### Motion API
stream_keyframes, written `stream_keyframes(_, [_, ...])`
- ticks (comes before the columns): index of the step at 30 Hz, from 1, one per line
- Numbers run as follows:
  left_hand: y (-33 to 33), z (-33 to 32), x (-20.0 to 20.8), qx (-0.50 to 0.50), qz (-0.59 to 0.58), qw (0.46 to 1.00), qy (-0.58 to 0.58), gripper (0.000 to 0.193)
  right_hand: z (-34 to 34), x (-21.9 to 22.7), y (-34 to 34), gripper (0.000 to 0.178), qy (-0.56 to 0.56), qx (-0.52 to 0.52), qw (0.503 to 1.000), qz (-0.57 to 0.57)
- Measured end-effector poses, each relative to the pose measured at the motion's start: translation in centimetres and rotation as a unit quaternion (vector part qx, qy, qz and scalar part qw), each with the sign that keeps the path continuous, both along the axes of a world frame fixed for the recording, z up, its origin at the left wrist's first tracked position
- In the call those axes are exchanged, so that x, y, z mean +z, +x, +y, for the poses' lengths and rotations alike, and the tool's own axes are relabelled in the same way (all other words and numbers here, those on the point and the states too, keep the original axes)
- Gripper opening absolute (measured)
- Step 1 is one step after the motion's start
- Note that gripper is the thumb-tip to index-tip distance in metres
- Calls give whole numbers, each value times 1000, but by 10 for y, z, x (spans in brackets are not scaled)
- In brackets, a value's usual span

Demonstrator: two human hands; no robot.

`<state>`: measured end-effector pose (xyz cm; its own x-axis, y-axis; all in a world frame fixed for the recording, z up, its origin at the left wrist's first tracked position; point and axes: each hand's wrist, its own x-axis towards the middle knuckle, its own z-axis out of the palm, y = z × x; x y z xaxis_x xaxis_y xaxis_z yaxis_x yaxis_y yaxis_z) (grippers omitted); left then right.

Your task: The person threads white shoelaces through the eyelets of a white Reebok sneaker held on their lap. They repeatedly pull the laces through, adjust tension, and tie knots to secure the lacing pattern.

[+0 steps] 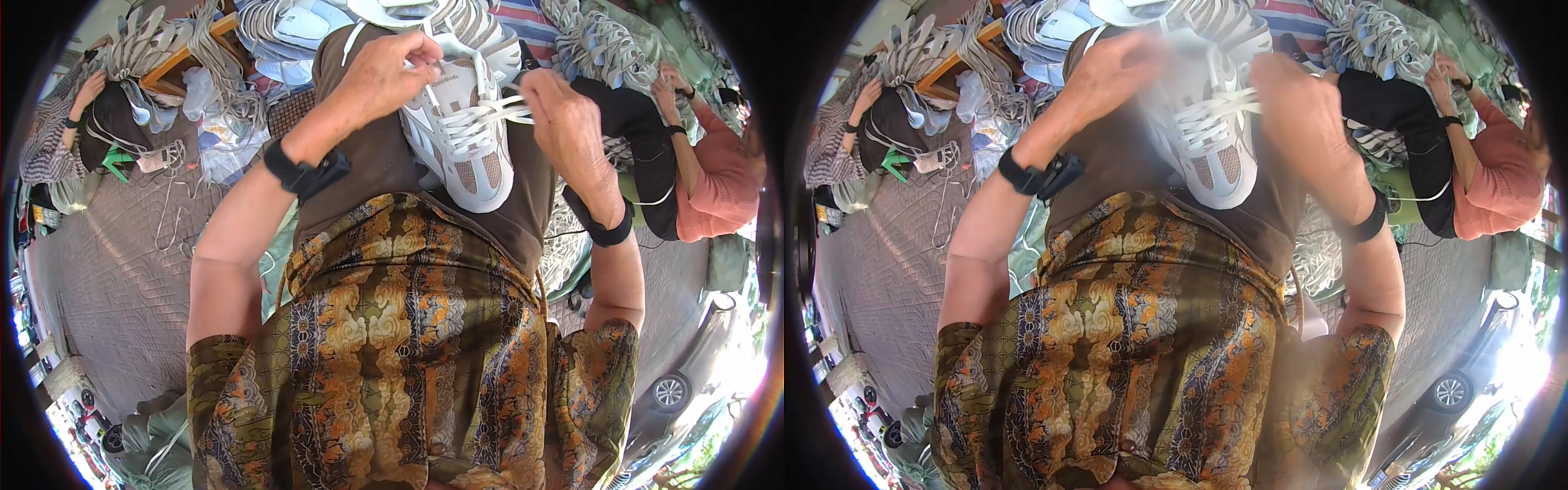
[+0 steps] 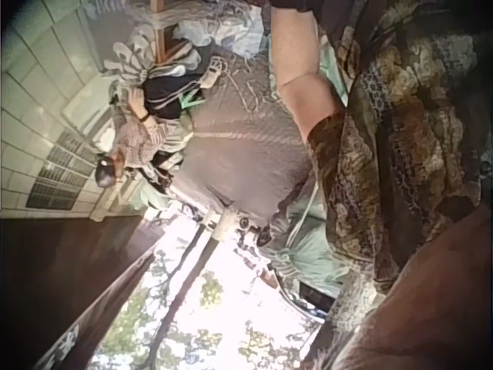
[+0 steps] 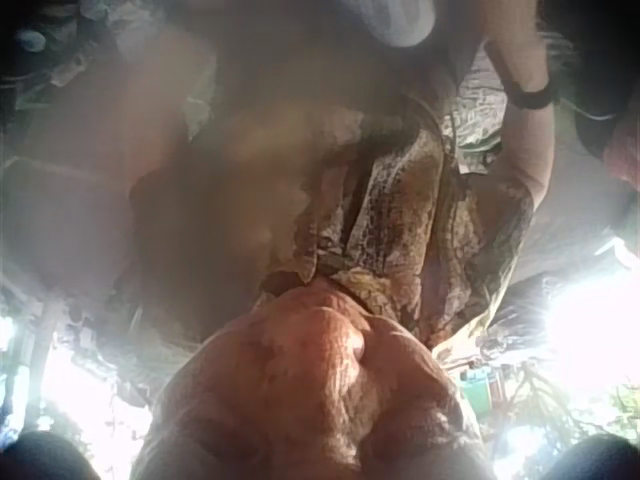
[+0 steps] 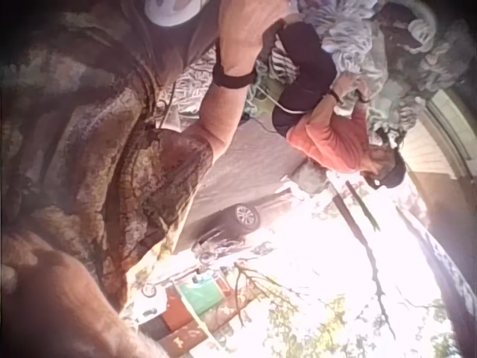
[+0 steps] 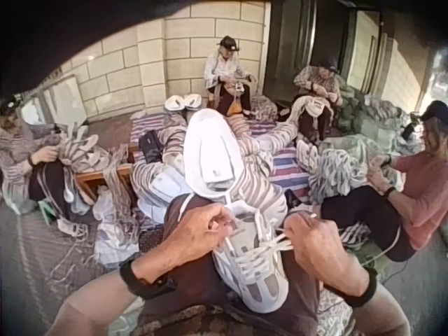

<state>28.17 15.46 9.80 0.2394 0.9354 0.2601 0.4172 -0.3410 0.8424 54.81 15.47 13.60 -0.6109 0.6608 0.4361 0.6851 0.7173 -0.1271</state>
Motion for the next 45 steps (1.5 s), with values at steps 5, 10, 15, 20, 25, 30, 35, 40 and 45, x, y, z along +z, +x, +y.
stream_keyframes(5, [1, 35, -34, -31, 53, 998, -35, 47, 10, 17, -1, 14, 180, -31, 979, -88])
stream_keyframes(10, [9, 60, -41, -94, 30, 992, -83, 42, 0, -11, -29, 22, 147, 99, 981, -73])
stream_keyframes(15, [19, 57, -28, -121, -45, 980, -154, 30, 11, -29, -33, 21, 120, 117, 982, -90])
stream_keyframes(20, [19, 49, -26, -90, -125, 965, -213, 24, 11, -28, -31, 25, 112, 144, 977, -113])
stream_keyframes(25, [15, 55, -35, -119, -133, 957, -229, 24, 8, -23, -34, 20, 103, 146, 974, -141])
stream_keyframes(30, [16, 68, -56, -124, -144, 958, -214, 24, 15, -20, -41, 17, 115, 190, 961, -164])
stream_keyframes(35, [17, 69, -47, -130, -101, 955, -245, 11, 22, -26, -36, 16, 102, 233, 950, -179])
stream_keyframes(40, [23, 67, -46, -101, -122, 948, -276, 12, 24, -40, -34, 16, 51, 225, 967, -109])
stream_keyframes(45, [23, 60, -41, -99, -132, 955, -247, 9, 15, -37, -30, 18, 63, 188, 977, -73])
